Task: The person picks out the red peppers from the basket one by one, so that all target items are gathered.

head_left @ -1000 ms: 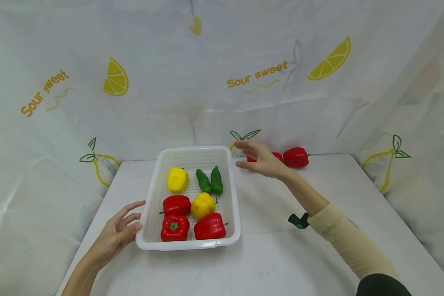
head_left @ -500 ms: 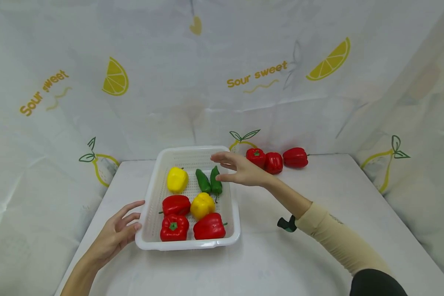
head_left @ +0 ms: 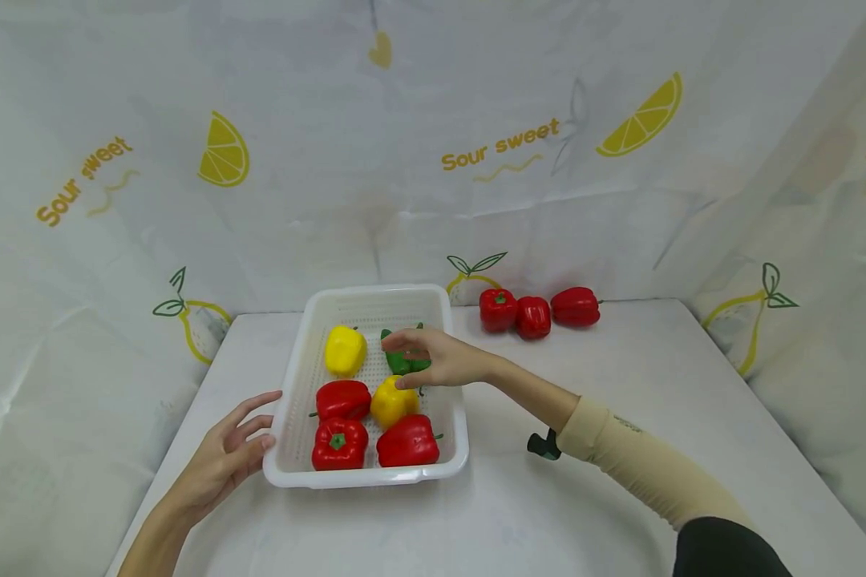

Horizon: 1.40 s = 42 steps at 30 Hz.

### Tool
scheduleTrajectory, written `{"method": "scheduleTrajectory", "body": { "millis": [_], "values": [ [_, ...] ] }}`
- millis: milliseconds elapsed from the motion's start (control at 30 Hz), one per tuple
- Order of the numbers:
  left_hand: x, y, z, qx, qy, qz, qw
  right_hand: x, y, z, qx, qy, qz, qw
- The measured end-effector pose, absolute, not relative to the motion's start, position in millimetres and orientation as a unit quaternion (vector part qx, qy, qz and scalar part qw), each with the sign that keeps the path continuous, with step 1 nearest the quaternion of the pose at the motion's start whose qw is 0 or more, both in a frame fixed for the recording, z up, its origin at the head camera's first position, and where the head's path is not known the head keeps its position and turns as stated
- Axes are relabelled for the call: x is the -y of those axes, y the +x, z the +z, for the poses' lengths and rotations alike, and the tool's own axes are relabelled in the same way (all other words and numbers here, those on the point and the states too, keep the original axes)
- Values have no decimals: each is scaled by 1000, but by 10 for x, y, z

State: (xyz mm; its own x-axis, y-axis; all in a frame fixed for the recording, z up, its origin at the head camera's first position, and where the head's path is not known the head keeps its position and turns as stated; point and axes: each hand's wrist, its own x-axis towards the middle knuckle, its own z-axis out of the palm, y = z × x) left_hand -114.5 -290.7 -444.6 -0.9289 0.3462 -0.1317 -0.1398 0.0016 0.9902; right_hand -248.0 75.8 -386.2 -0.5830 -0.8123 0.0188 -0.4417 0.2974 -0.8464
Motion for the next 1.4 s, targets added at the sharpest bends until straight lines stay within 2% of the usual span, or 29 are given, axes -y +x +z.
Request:
{"method": "scheduleTrajectory", "body": {
  "millis": [967,1400],
  "values": [
    [2899,-1146,-4448,-693,67,697,173,-566,-2538,-4012,-761,-444,-364,301],
    [2886,-1136,-4429,-699,62,693,168,-521,-2581,-4016,-775,-420,-331,336]
  ]
}}
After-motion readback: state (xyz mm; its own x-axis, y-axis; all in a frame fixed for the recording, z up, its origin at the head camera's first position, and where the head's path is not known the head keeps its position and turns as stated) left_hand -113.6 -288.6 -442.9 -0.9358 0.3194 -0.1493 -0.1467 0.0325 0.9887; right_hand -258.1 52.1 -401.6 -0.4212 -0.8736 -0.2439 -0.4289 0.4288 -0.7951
